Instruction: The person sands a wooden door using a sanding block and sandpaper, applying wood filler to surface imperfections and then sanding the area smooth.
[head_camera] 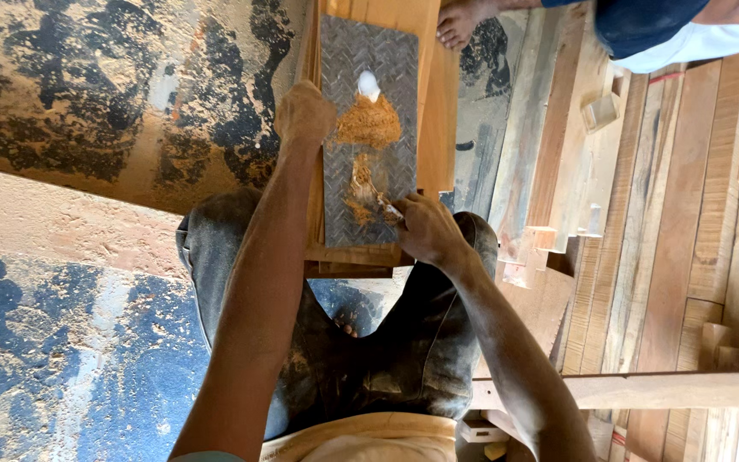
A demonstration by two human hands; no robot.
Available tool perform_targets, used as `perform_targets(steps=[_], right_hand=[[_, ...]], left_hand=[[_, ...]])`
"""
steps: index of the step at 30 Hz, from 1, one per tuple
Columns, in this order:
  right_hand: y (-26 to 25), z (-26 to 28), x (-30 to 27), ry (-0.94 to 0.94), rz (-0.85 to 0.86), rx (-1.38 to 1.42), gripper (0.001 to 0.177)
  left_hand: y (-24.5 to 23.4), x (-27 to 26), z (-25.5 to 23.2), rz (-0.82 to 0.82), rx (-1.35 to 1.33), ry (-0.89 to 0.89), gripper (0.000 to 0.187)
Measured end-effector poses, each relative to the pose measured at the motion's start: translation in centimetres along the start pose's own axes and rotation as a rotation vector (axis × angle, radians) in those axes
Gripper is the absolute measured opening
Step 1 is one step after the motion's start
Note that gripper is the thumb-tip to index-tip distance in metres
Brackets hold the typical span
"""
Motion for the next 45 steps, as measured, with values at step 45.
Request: perform_targets(steps=[45], right_hand=[[-0.3,3.2,-4.7,-0.325,-0.363,-0.475,0.054]], left_hand=[[-1.4,-1.3,-0.8,0.027,-0.088,-0.009,0.036]])
Point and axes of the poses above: each hand's wrist, its own x-axis towards the middle knuckle, its own y-axis out of the palm, z = x × y, the point moved 10 cm from there along x, towards the middle knuckle, and after that the axes turned 2 degrees about -y, right-handed, at the moved point
